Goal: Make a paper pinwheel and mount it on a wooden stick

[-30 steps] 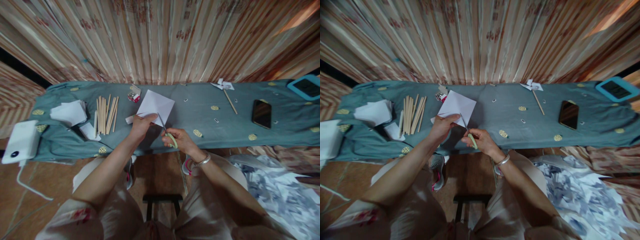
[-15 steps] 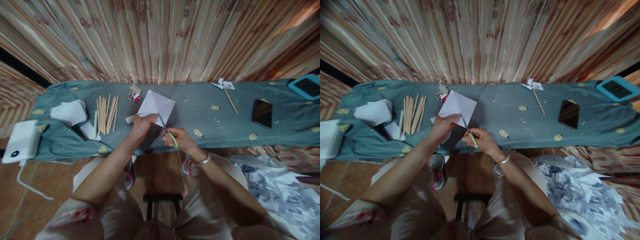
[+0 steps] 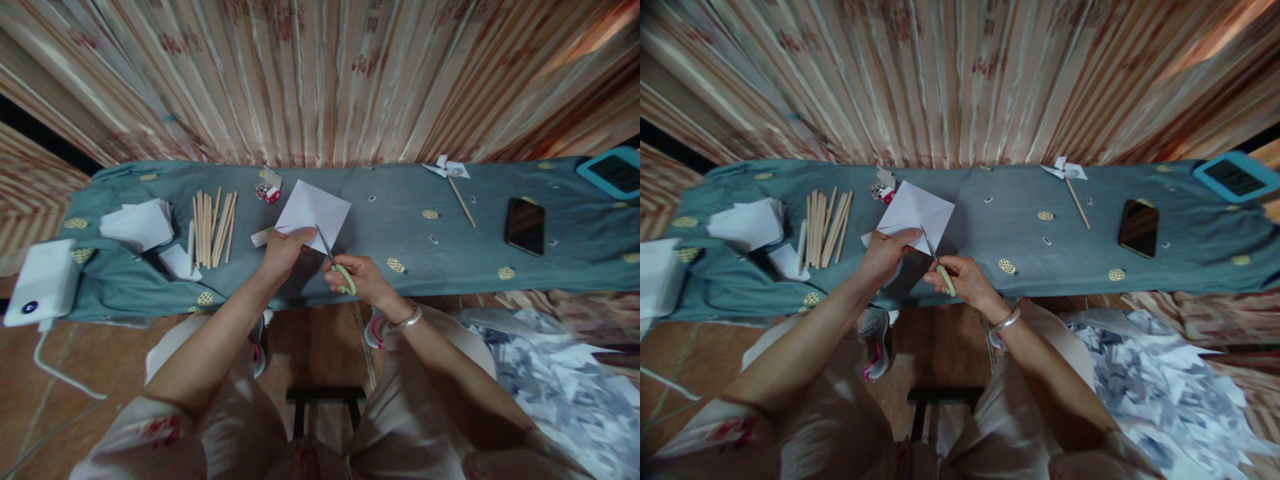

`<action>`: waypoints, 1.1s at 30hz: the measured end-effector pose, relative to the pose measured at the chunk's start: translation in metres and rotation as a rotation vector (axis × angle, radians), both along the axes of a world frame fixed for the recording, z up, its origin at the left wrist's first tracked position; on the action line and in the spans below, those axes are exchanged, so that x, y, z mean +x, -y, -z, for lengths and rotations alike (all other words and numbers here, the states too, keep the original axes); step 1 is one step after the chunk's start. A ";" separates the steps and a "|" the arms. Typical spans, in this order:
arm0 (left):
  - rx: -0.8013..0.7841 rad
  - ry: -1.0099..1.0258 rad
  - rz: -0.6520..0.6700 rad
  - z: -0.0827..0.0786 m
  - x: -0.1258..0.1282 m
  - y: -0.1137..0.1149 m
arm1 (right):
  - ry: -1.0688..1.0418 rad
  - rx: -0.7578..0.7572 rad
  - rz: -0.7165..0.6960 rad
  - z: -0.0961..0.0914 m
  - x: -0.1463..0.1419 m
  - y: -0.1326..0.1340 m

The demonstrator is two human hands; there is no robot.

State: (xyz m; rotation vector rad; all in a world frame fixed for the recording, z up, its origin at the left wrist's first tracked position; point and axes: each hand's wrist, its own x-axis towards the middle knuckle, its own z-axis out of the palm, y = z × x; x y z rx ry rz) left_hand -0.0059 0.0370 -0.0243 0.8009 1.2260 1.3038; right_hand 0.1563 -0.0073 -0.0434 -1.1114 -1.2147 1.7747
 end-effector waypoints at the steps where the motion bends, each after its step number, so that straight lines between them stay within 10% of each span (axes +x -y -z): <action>1: -0.002 -0.003 -0.002 0.000 0.000 0.000 | 0.005 0.001 -0.001 0.000 0.000 0.000; 33: -0.013 0.022 0.006 0.000 0.000 0.000 | 0.035 -0.004 -0.034 -0.004 0.000 0.001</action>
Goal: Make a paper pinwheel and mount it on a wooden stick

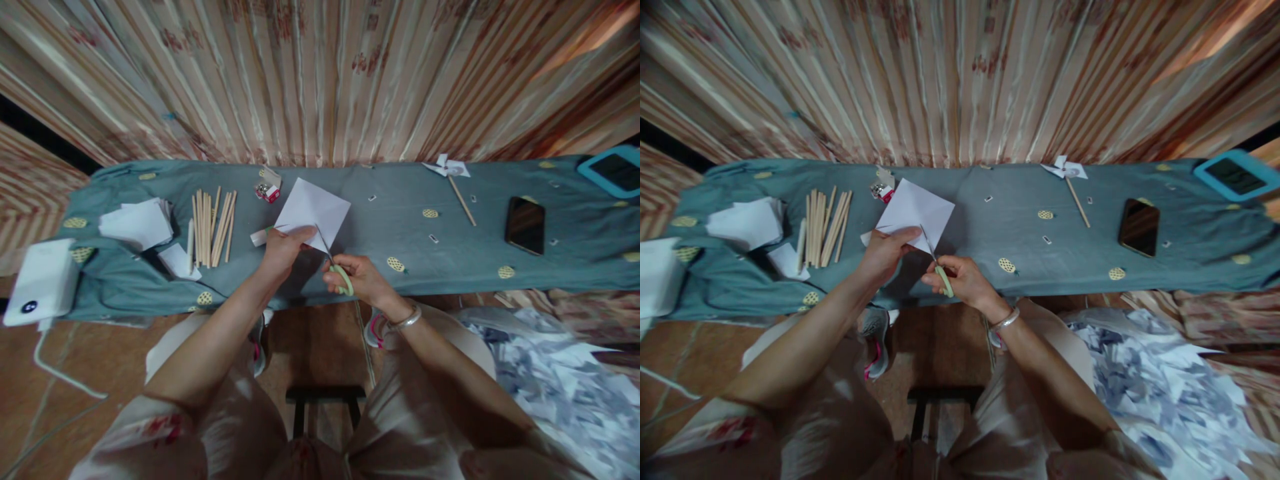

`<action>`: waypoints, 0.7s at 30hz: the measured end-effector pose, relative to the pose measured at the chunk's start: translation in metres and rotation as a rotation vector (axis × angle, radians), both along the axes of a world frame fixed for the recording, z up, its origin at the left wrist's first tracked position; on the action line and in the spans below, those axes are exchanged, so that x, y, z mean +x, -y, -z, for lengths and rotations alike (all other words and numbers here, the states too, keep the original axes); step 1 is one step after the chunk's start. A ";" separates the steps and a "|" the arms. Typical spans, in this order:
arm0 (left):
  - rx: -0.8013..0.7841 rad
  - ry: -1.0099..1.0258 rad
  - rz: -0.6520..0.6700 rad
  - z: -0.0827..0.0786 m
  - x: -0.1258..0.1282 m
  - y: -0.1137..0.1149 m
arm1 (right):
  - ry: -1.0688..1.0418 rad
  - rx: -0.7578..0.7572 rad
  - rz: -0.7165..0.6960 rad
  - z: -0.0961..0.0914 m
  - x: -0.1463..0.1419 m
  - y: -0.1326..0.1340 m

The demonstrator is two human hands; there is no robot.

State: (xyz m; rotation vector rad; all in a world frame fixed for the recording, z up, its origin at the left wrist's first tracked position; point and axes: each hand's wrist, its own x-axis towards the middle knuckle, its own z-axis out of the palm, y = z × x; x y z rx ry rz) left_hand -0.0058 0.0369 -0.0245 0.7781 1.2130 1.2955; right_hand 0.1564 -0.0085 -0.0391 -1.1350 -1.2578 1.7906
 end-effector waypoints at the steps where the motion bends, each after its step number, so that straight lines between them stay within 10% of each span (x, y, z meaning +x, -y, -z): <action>1: 0.003 0.002 -0.009 0.000 -0.001 -0.001 | 0.003 0.008 -0.009 0.000 0.000 0.000; 15: 0.045 0.018 -0.090 -0.018 -0.016 -0.006 | 0.109 0.031 -0.119 0.000 0.016 0.000; 21: 0.074 0.058 -0.032 -0.014 -0.016 -0.003 | 0.139 0.083 0.120 -0.003 0.024 -0.013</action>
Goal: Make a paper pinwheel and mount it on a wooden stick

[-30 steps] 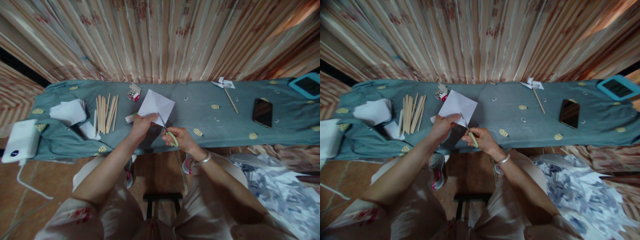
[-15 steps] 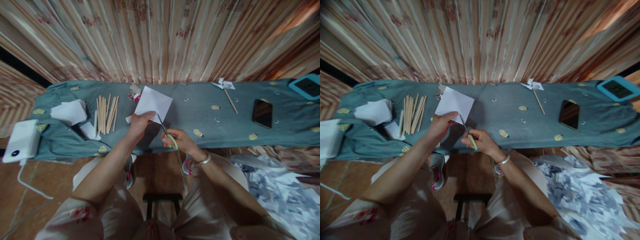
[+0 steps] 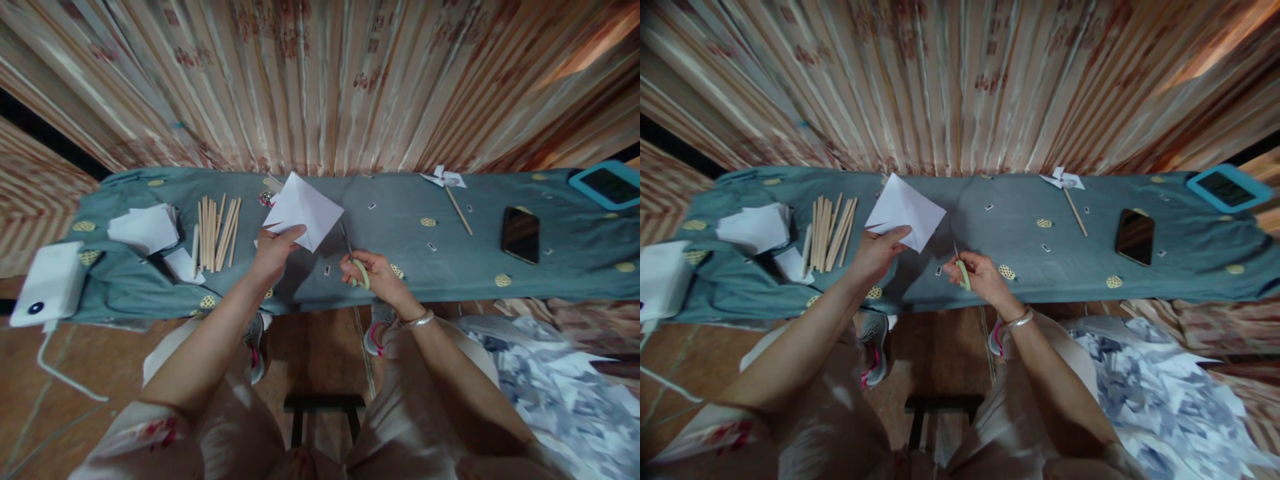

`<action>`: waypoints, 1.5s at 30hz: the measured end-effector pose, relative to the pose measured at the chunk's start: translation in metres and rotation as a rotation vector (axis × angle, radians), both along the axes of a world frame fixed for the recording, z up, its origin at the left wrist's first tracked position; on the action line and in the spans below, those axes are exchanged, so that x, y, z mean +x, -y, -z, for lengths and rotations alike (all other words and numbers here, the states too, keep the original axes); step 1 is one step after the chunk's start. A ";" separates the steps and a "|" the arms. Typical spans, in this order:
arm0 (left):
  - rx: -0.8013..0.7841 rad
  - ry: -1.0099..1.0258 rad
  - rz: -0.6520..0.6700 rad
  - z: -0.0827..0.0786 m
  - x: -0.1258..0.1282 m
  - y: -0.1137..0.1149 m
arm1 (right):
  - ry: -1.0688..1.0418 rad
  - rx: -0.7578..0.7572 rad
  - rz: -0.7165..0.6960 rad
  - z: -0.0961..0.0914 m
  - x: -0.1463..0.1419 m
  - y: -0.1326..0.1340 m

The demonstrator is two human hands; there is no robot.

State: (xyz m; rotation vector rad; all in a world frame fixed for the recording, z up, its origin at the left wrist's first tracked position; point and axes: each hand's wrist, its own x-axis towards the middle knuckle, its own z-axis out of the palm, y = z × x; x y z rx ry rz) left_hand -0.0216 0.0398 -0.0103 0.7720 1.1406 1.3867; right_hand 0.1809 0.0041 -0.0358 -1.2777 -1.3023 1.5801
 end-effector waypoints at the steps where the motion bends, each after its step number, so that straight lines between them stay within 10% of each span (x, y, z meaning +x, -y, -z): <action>1: 0.002 -0.002 0.013 0.002 0.001 0.000 | -0.001 0.016 0.055 -0.001 0.001 -0.003; 45: -0.004 -0.327 0.405 0.029 0.009 0.006 | -0.229 0.143 0.586 -0.007 0.014 -0.040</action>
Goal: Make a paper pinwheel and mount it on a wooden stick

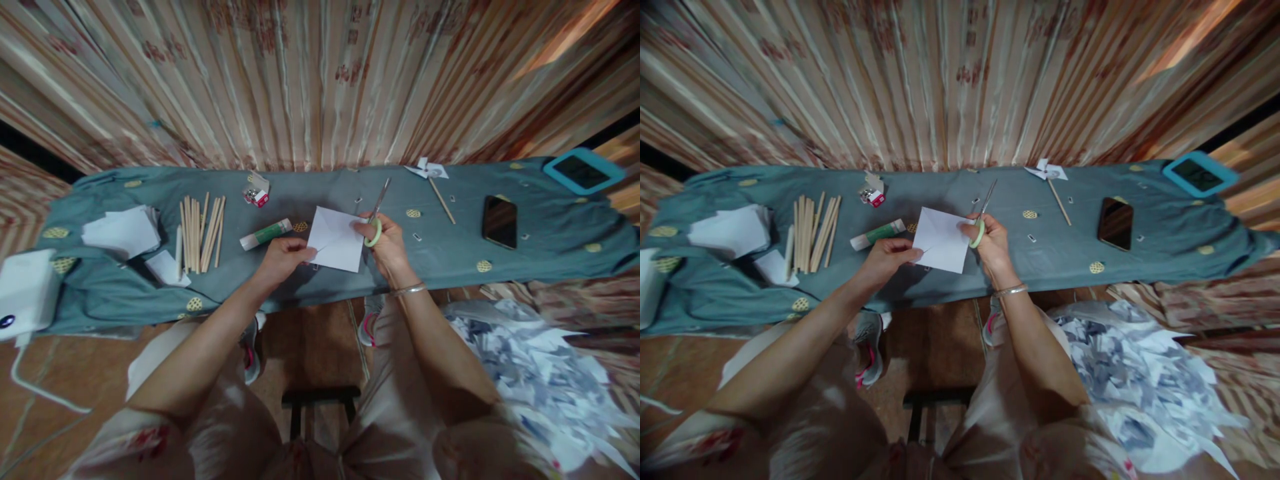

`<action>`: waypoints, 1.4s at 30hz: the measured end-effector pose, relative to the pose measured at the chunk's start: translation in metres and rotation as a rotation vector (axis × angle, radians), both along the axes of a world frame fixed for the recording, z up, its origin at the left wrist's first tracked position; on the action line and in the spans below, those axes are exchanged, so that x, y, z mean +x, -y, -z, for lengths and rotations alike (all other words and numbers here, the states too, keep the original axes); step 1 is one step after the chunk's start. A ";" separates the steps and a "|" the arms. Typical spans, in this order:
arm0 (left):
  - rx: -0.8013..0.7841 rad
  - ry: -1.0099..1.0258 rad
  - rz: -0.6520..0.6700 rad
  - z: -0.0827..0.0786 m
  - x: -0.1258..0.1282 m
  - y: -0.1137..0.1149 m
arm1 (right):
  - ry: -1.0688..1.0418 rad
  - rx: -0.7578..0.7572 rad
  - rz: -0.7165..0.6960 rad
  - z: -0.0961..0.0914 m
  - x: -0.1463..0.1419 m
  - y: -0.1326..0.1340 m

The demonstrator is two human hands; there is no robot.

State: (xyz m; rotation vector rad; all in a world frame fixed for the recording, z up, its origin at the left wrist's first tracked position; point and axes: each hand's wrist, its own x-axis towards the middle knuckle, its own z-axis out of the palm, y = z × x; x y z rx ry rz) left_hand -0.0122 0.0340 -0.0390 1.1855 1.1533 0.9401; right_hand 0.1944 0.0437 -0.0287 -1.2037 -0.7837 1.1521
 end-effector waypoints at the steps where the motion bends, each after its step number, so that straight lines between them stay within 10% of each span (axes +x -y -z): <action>1: 0.003 0.005 -0.003 -0.001 0.000 0.000 | -0.006 0.000 0.009 0.000 0.001 0.000; 15: -0.067 0.207 -0.163 -0.012 -0.002 0.002 | -0.083 0.051 0.184 0.010 0.013 -0.007; 21: -0.243 0.392 -0.046 -0.002 0.023 0.018 | -0.070 0.001 0.099 0.014 -0.009 -0.003; 28: -0.395 0.594 -0.238 -0.010 0.031 0.015 | -0.088 -0.042 0.028 0.010 -0.025 -0.001; 42: -0.297 0.659 -0.347 -0.027 -0.006 -0.007 | 0.148 -0.140 -0.751 -0.006 -0.026 0.048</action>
